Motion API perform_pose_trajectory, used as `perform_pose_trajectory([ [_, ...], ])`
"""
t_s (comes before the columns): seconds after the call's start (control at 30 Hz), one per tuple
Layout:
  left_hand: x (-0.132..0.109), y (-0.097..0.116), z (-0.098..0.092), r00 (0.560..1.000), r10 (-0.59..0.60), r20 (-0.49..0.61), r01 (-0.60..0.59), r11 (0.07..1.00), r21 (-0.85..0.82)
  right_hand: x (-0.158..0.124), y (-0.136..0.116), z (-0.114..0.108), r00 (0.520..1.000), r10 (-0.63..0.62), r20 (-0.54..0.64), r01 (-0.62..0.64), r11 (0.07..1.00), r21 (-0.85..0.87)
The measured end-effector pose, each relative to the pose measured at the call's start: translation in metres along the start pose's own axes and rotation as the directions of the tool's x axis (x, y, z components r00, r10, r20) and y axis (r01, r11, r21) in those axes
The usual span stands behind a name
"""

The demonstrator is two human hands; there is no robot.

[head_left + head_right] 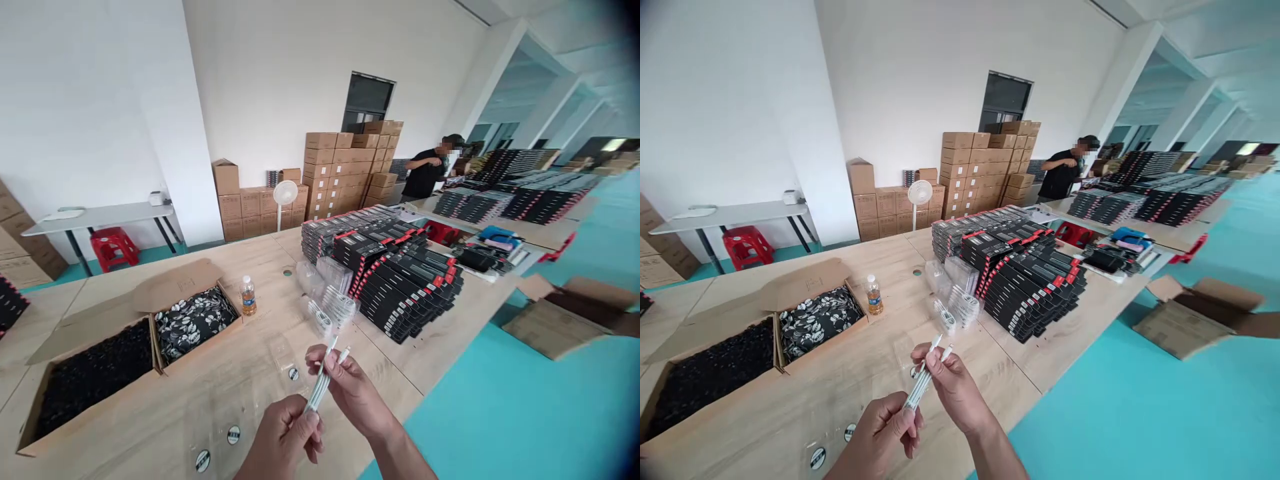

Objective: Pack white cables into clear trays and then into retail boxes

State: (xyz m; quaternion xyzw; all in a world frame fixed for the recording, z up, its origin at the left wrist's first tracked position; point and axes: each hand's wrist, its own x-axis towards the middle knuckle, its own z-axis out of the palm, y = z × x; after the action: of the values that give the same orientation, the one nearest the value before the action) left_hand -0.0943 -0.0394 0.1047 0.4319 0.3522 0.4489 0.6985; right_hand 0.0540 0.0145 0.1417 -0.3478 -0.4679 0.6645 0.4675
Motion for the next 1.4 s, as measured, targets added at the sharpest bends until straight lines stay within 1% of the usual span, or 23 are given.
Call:
perform_pose_trajectory([
  [0.03, -0.005, 0.001, -0.003, 1.0, -0.012, 0.003, 0.012, 0.998, 0.054, -0.003, 0.002, 0.003, 0.999, -0.025, -0.032, 0.024, 1.0, -0.02],
  [0.1, -0.013, 0.0, -0.008, 0.999, -0.049, 0.009, 0.048, 0.996, 0.078, -0.007, 0.005, 0.01, 0.996, -0.057, -0.064, 0.054, 0.997, -0.056],
  [0.17, -0.018, -0.001, -0.013, 0.992, -0.12, 0.036, 0.119, 0.992, 0.029, -0.009, 0.007, 0.017, 0.996, -0.049, -0.073, 0.04, 0.992, -0.122],
  [0.23, -0.02, -0.001, -0.019, 0.977, -0.206, 0.05, 0.209, 0.976, -0.067, -0.009, 0.007, 0.023, 0.997, -0.02, -0.08, 0.005, 0.983, -0.186],
  [0.27, -0.021, 0.001, -0.022, 0.97, -0.237, 0.049, 0.242, 0.962, -0.13, -0.008, 0.005, 0.025, 0.997, -0.007, -0.076, -0.007, 0.983, -0.182],
  [0.3, -0.021, 0.004, -0.026, 0.966, -0.255, 0.048, 0.26, 0.945, -0.199, -0.007, 0.004, 0.027, 0.998, 0.006, -0.061, -0.014, 0.99, -0.143],
  [0.4, -0.023, 0.015, -0.035, 0.962, -0.262, 0.073, 0.269, 0.886, -0.377, -0.005, -0.001, 0.028, 0.998, 0.053, 0.018, -0.054, 0.996, 0.074],
  [0.47, -0.024, 0.021, -0.038, 0.957, -0.269, 0.112, 0.291, 0.854, -0.432, -0.004, -0.001, 0.029, 0.996, 0.09, 0.02, -0.092, 0.989, 0.116],
  [0.53, -0.026, 0.025, -0.039, 0.95, -0.281, 0.137, 0.312, 0.838, -0.447, -0.003, 0.0, 0.032, 0.995, 0.097, -0.024, -0.096, 0.995, 0.029],
  [0.63, -0.024, 0.028, -0.04, 0.951, -0.265, 0.159, 0.308, 0.851, -0.426, 0.002, 0.0, 0.038, 0.997, 0.02, -0.076, -0.037, 0.971, -0.235],
  [0.7, -0.021, 0.031, -0.041, 0.966, -0.217, 0.144, 0.257, 0.877, -0.406, 0.005, -0.003, 0.042, 0.998, -0.022, -0.062, -0.008, 0.897, -0.443],
  [0.77, -0.017, 0.034, -0.043, 0.981, -0.161, 0.104, 0.189, 0.897, -0.4, 0.008, -0.006, 0.047, 1.0, 0.004, 0.022, 0.011, 0.785, -0.619],
  [0.83, -0.012, 0.037, -0.046, 0.988, -0.143, 0.062, 0.156, 0.894, -0.42, 0.011, -0.007, 0.051, 0.99, 0.052, 0.135, 0.065, 0.674, -0.736],
  [0.9, -0.008, 0.039, -0.048, 0.985, -0.172, 0.016, 0.16, 0.871, -0.464, 0.014, -0.005, 0.053, 0.981, 0.041, 0.187, 0.129, 0.579, -0.805],
  [0.97, -0.005, 0.039, -0.049, 0.973, -0.228, -0.026, 0.182, 0.836, -0.517, 0.016, -0.001, 0.055, 0.987, -0.033, 0.158, 0.153, 0.503, -0.851],
  [1.0, -0.003, 0.039, -0.049, 0.967, -0.253, -0.041, 0.192, 0.821, -0.538, 0.017, 0.001, 0.055, 0.989, -0.074, 0.128, 0.148, 0.488, -0.86],
  [1.1, -0.002, 0.038, -0.05, 0.954, -0.292, -0.063, 0.21, 0.804, -0.557, 0.017, 0.005, 0.054, 0.984, -0.178, -0.031, 0.07, 0.534, -0.843],
  [1.17, -0.001, 0.037, -0.049, 0.951, -0.296, -0.086, 0.204, 0.813, -0.545, 0.014, 0.006, 0.053, 0.943, -0.296, -0.155, 0.026, 0.528, -0.849],
  [1.2, -0.001, 0.037, -0.049, 0.949, -0.301, -0.099, 0.204, 0.821, -0.534, 0.013, 0.006, 0.052, 0.913, -0.373, -0.166, 0.038, 0.483, -0.875],
  [1.23, 0.0, 0.036, -0.048, 0.946, -0.305, -0.112, 0.206, 0.83, -0.518, 0.012, 0.006, 0.052, 0.888, -0.442, -0.123, 0.075, 0.404, -0.912],
  [1.27, 0.0, 0.035, -0.046, 0.943, -0.309, -0.126, 0.209, 0.841, -0.499, 0.011, 0.006, 0.051, 0.871, -0.49, -0.038, 0.129, 0.302, -0.944],
  [1.33, 0.001, 0.03, -0.043, 0.938, -0.314, -0.145, 0.217, 0.862, -0.457, 0.008, 0.007, 0.05, 0.848, -0.508, 0.154, 0.24, 0.107, -0.965],
  [1.4, 0.002, 0.022, -0.041, 0.935, -0.315, -0.161, 0.231, 0.889, -0.396, 0.006, 0.01, 0.05, 0.831, -0.498, 0.247, 0.284, -0.002, -0.959],
])
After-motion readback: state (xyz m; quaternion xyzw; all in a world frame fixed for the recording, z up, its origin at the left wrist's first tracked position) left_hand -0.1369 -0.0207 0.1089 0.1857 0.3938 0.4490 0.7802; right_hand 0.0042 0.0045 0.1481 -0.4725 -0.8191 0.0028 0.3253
